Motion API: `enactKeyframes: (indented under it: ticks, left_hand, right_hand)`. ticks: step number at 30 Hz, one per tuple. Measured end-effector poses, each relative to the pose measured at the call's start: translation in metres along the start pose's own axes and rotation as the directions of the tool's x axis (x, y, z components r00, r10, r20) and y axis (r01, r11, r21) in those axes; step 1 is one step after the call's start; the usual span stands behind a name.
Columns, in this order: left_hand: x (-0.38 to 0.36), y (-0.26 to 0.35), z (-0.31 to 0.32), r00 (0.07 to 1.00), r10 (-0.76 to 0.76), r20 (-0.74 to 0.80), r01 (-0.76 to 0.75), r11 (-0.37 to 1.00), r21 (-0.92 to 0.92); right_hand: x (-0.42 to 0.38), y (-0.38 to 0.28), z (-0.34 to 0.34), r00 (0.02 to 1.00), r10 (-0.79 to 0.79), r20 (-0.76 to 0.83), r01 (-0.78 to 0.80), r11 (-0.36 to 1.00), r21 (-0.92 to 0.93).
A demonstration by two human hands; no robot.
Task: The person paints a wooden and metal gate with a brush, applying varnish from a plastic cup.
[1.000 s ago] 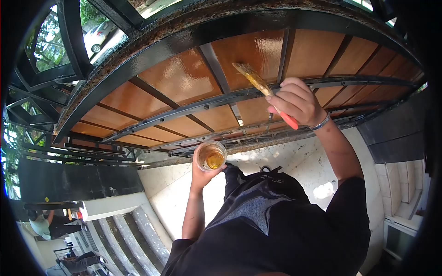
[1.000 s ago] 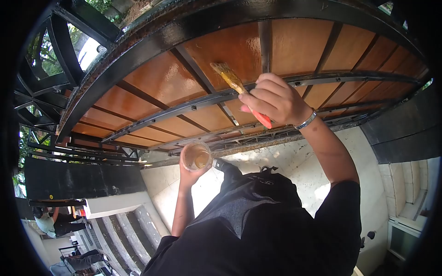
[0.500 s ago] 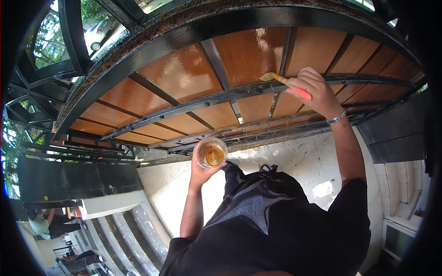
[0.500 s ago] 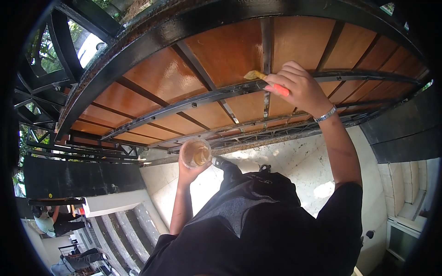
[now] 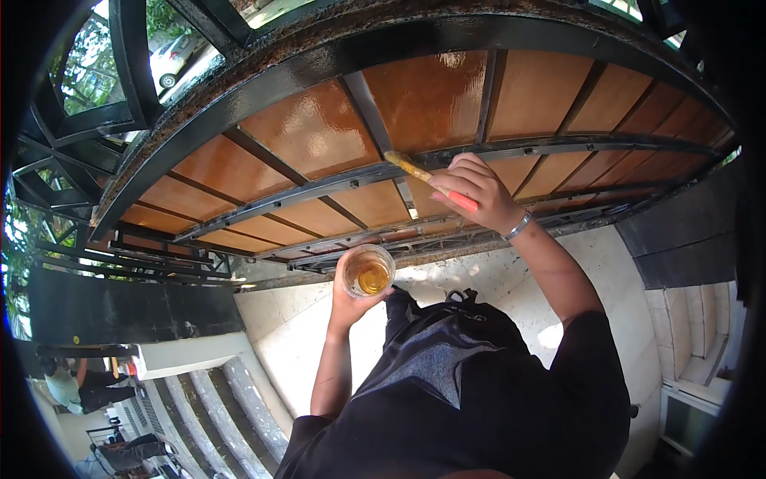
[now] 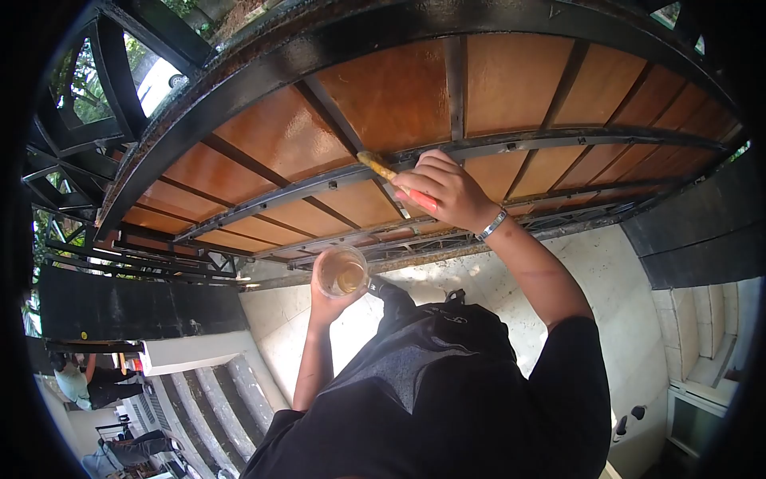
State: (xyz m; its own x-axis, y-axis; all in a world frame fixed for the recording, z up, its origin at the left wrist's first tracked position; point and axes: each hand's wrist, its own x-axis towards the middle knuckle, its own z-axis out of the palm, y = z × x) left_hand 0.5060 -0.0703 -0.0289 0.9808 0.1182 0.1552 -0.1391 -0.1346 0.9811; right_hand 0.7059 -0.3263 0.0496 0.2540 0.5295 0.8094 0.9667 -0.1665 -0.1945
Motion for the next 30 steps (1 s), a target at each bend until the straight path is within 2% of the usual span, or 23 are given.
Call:
enactKeyframes:
  ticks: [3, 7, 8, 10, 11, 13, 14, 15, 17, 21, 23, 24, 25, 28, 30]
  left_hand:
    - [-0.001, 0.003, 0.002, 1.0, 0.007, 0.0, -0.007, 1.0, 0.015]
    - [-0.013, -0.004, -0.006, 0.998, -0.018, -0.066, 0.018, 1.0, -0.003]
    - [-0.016, -0.006, -0.009, 0.997, -0.025, -0.079, 0.025, 1.0, 0.007]
    - [-0.023, -0.012, -0.015, 0.997, -0.039, -0.07, 0.041, 0.999, 0.019]
    - [-0.024, -0.014, -0.016, 0.997, -0.05, -0.052, 0.051, 0.998, 0.035]
    - [-0.025, -0.013, -0.017, 0.997, -0.067, -0.033, 0.068, 0.997, 0.027]
    - [-0.024, -0.012, -0.017, 0.997, -0.072, -0.034, 0.073, 0.997, 0.014]
    - [-0.024, -0.012, -0.017, 0.996, -0.077, -0.037, 0.077, 0.997, 0.0]
    - [-0.025, -0.01, -0.017, 0.998, -0.05, -0.041, 0.051, 0.998, 0.037]
    - [-0.027, -0.014, -0.02, 0.997, -0.03, -0.07, 0.032, 0.999, 0.031]
    - [-0.027, -0.012, -0.017, 0.998, -0.041, -0.053, 0.042, 0.999, 0.018]
    - [-0.03, -0.01, -0.016, 0.998, -0.053, -0.034, 0.053, 0.999, 0.006]
    - [-0.032, -0.009, -0.017, 0.998, -0.057, -0.031, 0.058, 0.998, 0.008]
    - [-0.033, -0.009, -0.022, 0.998, -0.045, -0.032, 0.047, 0.998, 0.039]
    - [-0.037, -0.011, -0.025, 0.995, -0.055, -0.078, 0.059, 0.996, 0.06]
  right_hand:
    - [-0.008, 0.012, -0.016, 0.996, 0.088, -0.006, -0.088, 0.996, -0.021]
    - [-0.035, 0.015, -0.059, 0.978, 0.205, -0.044, -0.209, 0.947, -0.244]
    - [-0.042, 0.014, -0.068, 0.979, 0.201, -0.036, -0.204, 0.949, -0.24]
    - [-0.048, 0.006, -0.081, 0.943, 0.245, -0.224, -0.291, 0.935, -0.202]
    - [-0.045, 0.005, -0.084, 0.943, 0.248, -0.221, -0.293, 0.934, -0.204]
    - [-0.023, -0.003, -0.081, 0.989, -0.007, -0.151, -0.023, 0.981, -0.195]
    - [-0.009, -0.006, -0.073, 0.994, -0.024, -0.106, 0.001, 0.977, -0.212]
    - [-0.008, -0.002, -0.064, 0.994, -0.019, -0.109, -0.005, 0.976, -0.216]
    - [-0.014, 0.008, -0.043, 0.997, 0.032, 0.07, -0.022, 0.989, -0.145]
    - [-0.016, 0.007, -0.046, 0.987, 0.061, 0.15, -0.048, 0.995, -0.09]
    - [0.0, 0.008, -0.063, 0.962, 0.168, 0.217, -0.16, 0.986, -0.054]
    - [0.008, 0.014, -0.068, 0.969, 0.107, 0.223, -0.086, 0.991, -0.1]
    - [0.014, 0.017, -0.073, 0.969, 0.111, 0.222, -0.091, 0.991, -0.098]
    - [0.033, 0.012, -0.094, 0.996, -0.083, 0.032, 0.088, 0.956, -0.279]
    - [0.025, 0.007, -0.1, 0.992, -0.121, 0.024, 0.122, 0.952, -0.281]
